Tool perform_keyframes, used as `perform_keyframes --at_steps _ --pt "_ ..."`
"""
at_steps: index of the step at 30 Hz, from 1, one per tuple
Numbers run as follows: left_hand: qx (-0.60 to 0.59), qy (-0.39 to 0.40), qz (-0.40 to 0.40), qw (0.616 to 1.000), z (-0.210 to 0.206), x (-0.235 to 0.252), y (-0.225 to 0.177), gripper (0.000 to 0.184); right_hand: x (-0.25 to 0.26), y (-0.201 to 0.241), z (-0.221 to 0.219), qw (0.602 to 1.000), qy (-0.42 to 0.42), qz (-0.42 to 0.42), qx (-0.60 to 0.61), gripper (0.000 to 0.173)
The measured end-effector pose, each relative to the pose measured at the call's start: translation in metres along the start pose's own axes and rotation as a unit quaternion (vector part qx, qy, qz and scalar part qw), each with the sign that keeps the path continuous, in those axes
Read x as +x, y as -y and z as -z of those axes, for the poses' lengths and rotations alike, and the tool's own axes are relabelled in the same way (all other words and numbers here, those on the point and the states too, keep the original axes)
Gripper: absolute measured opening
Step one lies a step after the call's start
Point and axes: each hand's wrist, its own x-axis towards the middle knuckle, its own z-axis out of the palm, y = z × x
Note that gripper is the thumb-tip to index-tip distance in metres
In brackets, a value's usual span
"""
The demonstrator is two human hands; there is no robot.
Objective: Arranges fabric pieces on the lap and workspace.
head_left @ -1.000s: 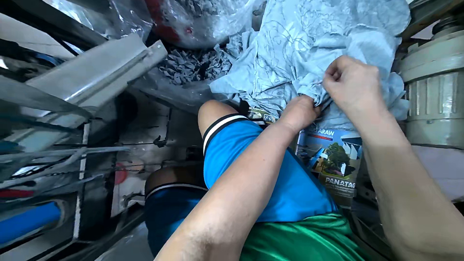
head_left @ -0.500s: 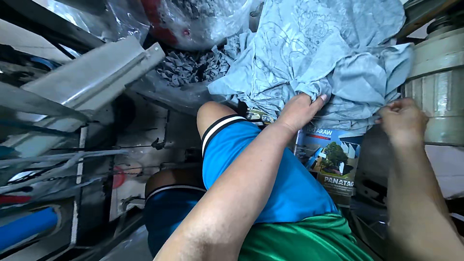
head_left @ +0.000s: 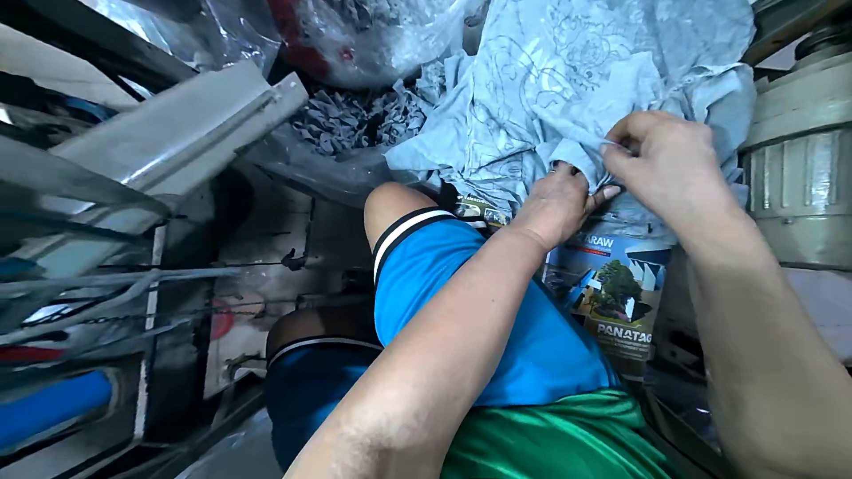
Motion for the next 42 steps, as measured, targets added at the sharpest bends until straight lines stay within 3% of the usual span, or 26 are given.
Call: perform_keyframes --at_steps 4,6,11,14,17,19,21,24,27,31,34,38,42 --pt "-0.104 -0.012 0.034 0.994 0.004 0.001 -0.001 0.046 -0.022 -0.031 0.008 0.975 -0.114 -0.144 0.127 0.037" --pt "-0.135 -0.034 0.052 0.989 0.007 0.001 -0.001 0.045 -0.043 -0.060 0.010 0.955 -0.138 -0.226 0.136 0.042" --pt "-0.061 -0.033 0.054 0.996 0.006 0.001 -0.005 0.039 -0.077 -0.105 -0.014 0.920 -0.035 -0.391 0.014 0.044" --pt "0.003 0.014 0.063 0.998 0.007 -0.001 -0.010 0.037 -0.080 -0.090 0.004 0.942 -0.150 -0.300 0.021 0.050" --pt "0.051 0.027 0.048 0.997 0.006 -0.003 -0.013 0.032 -0.067 -0.073 0.026 0.962 -0.244 -0.114 0.031 0.043" --pt "0.072 0.047 0.038 0.996 0.008 -0.003 -0.016 0.030 -0.052 -0.042 0.028 0.978 -0.207 0.012 0.031 0.037" --pt "0.089 0.080 0.040 0.992 0.009 -0.003 -0.018 0.029 -0.038 -0.009 0.015 0.989 -0.122 0.079 0.019 0.038" --pt "0.098 0.105 0.058 0.988 0.012 -0.006 -0.021 0.028 -0.022 0.014 -0.010 0.997 -0.023 0.065 -0.023 0.033" --pt "0.073 0.118 0.040 0.989 0.014 -0.005 -0.017 0.032 -0.018 0.013 -0.017 0.998 -0.014 0.040 -0.048 0.019" --pt "0.044 0.105 -0.009 0.993 0.010 -0.004 -0.013 0.036 -0.021 0.006 -0.013 0.999 -0.013 0.016 -0.038 0.018" --pt "0.048 0.105 0.000 0.993 0.013 -0.006 -0.016 0.030 -0.026 0.011 -0.014 0.999 0.029 -0.006 -0.024 0.031" --pt "0.069 0.114 -0.015 0.991 0.007 -0.005 -0.013 0.040 -0.025 0.008 -0.018 0.999 0.015 -0.002 -0.046 0.019" --pt "-0.040 0.068 -0.024 0.997 0.004 -0.007 -0.007 0.052 -0.027 -0.005 -0.008 0.999 -0.030 0.000 0.028 0.021"
